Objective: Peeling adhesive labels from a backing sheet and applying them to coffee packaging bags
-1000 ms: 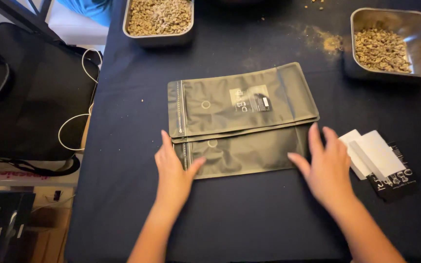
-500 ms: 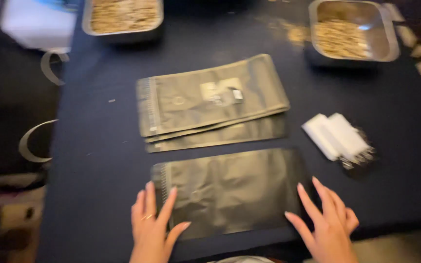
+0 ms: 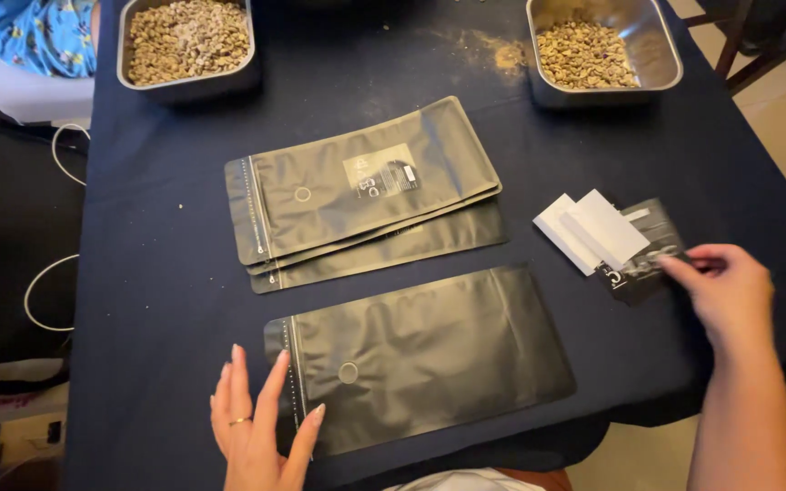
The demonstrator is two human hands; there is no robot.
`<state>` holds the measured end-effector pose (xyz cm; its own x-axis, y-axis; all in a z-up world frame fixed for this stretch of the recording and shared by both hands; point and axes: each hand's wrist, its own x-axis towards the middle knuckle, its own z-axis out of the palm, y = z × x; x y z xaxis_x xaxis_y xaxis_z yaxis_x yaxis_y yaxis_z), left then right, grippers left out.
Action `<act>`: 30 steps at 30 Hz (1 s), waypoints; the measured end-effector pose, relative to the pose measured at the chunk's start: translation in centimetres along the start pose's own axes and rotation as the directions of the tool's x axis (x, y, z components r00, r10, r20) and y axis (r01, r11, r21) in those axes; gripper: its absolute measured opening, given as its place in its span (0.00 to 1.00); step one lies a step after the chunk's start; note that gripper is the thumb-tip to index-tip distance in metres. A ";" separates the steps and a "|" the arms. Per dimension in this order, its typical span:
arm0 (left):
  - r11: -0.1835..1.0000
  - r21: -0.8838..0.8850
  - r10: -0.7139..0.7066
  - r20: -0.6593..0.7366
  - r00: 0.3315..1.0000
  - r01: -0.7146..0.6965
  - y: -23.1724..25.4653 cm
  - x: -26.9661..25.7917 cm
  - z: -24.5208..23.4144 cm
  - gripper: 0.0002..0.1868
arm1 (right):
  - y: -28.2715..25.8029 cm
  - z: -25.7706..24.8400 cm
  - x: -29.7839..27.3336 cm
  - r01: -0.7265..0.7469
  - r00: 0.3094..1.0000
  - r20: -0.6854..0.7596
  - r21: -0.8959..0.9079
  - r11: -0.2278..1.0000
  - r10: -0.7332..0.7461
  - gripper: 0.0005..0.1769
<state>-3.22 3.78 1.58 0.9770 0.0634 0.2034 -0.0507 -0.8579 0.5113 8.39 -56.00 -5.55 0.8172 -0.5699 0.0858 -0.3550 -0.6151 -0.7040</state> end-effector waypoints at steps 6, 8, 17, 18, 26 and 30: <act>0.988 -0.091 0.116 -0.079 0.990 -0.123 2.3 0.5 -0.3 0.27 | 8.0 -2.9 1.4 -0.040 0.980 -0.126 0.629 0.776 0.152 0.22; 0.975 -0.148 0.151 -0.110 0.982 -0.166 4.7 1.5 -1.2 0.22 | 2.2 -4.8 -1.7 0.010 0.995 -0.090 0.558 0.830 0.048 0.19; 0.745 -0.607 0.451 0.151 0.880 -0.278 12.2 4.6 -3.0 0.06 | -22.1 -2.1 -15.7 0.239 0.660 0.609 0.384 0.892 -0.440 0.10; 0.674 -0.655 0.599 0.215 0.772 -0.341 12.6 4.8 -3.1 0.06 | -24.0 -1.6 -16.9 0.388 0.370 0.675 0.512 0.767 -0.638 0.10; 0.710 -0.702 0.333 0.395 0.856 0.048 12.8 3.4 -1.9 0.13 | -25.2 1.4 -19.0 0.073 0.724 0.549 0.541 0.838 -0.417 0.16; 0.565 -0.773 -0.098 0.284 0.954 0.288 13.5 3.3 -3.0 0.21 | -24.2 1.4 -20.9 -0.011 0.753 0.564 0.528 0.849 -0.340 0.04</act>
<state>-1.29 -6.05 11.69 0.9957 -0.0004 -0.0929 0.0927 -0.0721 0.9931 0.56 -28.43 8.69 0.9918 0.0872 -0.0934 -0.0713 -0.2285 -0.9709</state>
